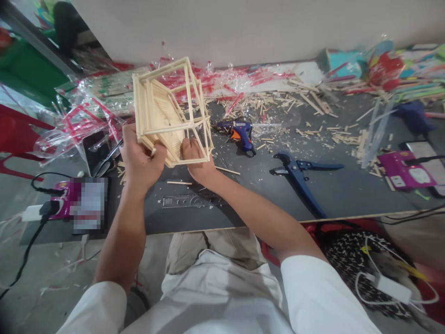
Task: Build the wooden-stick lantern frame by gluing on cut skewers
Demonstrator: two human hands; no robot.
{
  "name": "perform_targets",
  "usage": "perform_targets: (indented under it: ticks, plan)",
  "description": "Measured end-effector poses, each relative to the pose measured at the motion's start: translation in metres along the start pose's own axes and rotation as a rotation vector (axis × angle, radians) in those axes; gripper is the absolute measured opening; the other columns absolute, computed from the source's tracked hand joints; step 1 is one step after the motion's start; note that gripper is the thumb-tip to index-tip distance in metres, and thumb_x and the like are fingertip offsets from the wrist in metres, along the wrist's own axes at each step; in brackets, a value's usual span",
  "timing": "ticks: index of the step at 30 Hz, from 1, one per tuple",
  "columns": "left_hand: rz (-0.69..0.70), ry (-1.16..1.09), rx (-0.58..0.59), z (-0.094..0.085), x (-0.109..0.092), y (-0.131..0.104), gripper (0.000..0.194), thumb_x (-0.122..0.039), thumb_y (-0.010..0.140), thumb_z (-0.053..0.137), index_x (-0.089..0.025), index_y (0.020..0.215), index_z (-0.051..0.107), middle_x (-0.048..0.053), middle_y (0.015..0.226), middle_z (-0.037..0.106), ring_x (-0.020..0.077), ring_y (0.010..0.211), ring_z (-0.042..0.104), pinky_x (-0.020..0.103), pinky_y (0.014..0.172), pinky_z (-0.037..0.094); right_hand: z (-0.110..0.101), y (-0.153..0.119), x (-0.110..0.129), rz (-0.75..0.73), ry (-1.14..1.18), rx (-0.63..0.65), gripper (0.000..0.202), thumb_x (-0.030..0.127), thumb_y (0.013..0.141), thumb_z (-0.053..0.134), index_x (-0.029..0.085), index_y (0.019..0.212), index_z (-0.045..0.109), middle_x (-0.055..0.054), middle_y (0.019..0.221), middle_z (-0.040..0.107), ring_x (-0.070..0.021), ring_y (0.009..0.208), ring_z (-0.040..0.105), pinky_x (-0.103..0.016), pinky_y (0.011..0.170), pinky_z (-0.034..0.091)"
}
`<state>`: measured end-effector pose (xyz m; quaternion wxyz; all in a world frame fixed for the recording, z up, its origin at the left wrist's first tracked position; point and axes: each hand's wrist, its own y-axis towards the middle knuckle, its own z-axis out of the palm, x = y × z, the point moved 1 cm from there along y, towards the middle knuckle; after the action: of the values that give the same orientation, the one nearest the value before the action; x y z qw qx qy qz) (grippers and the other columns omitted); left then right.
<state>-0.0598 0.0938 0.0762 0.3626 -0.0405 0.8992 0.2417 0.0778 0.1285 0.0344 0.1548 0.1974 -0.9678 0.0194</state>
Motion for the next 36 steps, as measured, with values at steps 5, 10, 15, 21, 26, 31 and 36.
perform_targets:
  ticks: [5, 10, 15, 21, 26, 31, 36]
  plan:
    - [0.005, -0.013, -0.012, -0.002, 0.003, 0.002, 0.034, -0.03, 0.079, 0.063, -0.024, 0.11, 0.051, 0.002, 0.079, 0.065, 0.019, 0.066, 0.063, 0.03, 0.06, 0.049, 0.002, -0.004, 0.001, -0.067, -0.031, -0.021, 0.037, 0.004, 0.106, 0.029, 0.008, 0.122, 0.062, -0.018, 0.125, 0.062, -0.0255, 0.119, 0.059, -0.032, 0.095, 0.048]
    - [0.005, -0.024, -0.038, -0.002, 0.005, 0.004, 0.03, -0.03, 0.081, 0.061, -0.024, 0.109, 0.051, 0.001, 0.075, 0.064, 0.0192, 0.067, 0.064, 0.031, 0.06, 0.051, 0.001, -0.005, -0.005, -0.111, -0.001, 0.021, 0.037, 0.003, 0.103, 0.033, 0.01, 0.121, 0.064, -0.019, 0.123, 0.059, -0.0267, 0.11, 0.059, -0.033, 0.086, 0.05]
    - [-0.021, -0.026, -0.027, -0.001, 0.004, 0.005, 0.033, -0.03, 0.082, 0.062, -0.025, 0.112, 0.051, 0.0, 0.075, 0.064, 0.0182, 0.064, 0.064, 0.03, 0.059, 0.051, 0.006, -0.004, -0.007, -0.11, -0.003, -0.018, 0.035, 0.003, 0.102, 0.034, 0.009, 0.118, 0.065, -0.018, 0.12, 0.061, -0.0264, 0.108, 0.059, -0.035, 0.089, 0.05]
    - [-0.009, -0.027, -0.02, 0.0, 0.001, 0.0, 0.035, -0.031, 0.081, 0.062, -0.024, 0.113, 0.05, 0.002, 0.08, 0.067, 0.0188, 0.065, 0.064, 0.03, 0.059, 0.05, 0.013, 0.003, 0.0, 0.013, -0.056, -0.134, 0.038, 0.006, 0.105, 0.031, 0.008, 0.115, 0.067, -0.022, 0.117, 0.067, -0.0283, 0.106, 0.063, -0.038, 0.088, 0.055]
    - [0.023, -0.022, 0.03, 0.006, -0.001, -0.007, 0.042, -0.032, 0.079, 0.063, -0.024, 0.118, 0.05, 0.003, 0.081, 0.07, 0.0206, 0.068, 0.068, 0.031, 0.063, 0.052, 0.012, 0.007, 0.0, 0.108, -0.003, -0.127, 0.036, 0.011, 0.106, 0.033, 0.008, 0.117, 0.067, -0.026, 0.125, 0.065, -0.0306, 0.105, 0.067, -0.041, 0.089, 0.054]
    - [0.054, -0.023, 0.063, 0.009, -0.001, -0.01, 0.047, -0.032, 0.079, 0.063, -0.024, 0.124, 0.051, 0.001, 0.077, 0.07, 0.0219, 0.07, 0.071, 0.031, 0.064, 0.053, 0.008, 0.006, 0.001, 0.166, 0.121, -0.086, 0.03, 0.021, 0.109, 0.039, 0.01, 0.12, 0.065, -0.026, 0.128, 0.063, -0.0277, 0.092, 0.069, -0.037, 0.079, 0.052]
    - [0.036, 0.004, 0.028, 0.006, -0.003, -0.008, 0.042, -0.032, 0.08, 0.063, -0.024, 0.12, 0.051, 0.002, 0.078, 0.07, 0.0212, 0.066, 0.069, 0.031, 0.063, 0.052, 0.021, 0.006, -0.001, 0.087, 0.031, -0.223, 0.034, 0.014, 0.109, 0.032, 0.01, 0.117, 0.066, -0.027, 0.133, 0.063, -0.027, 0.098, 0.069, -0.035, 0.082, 0.053]
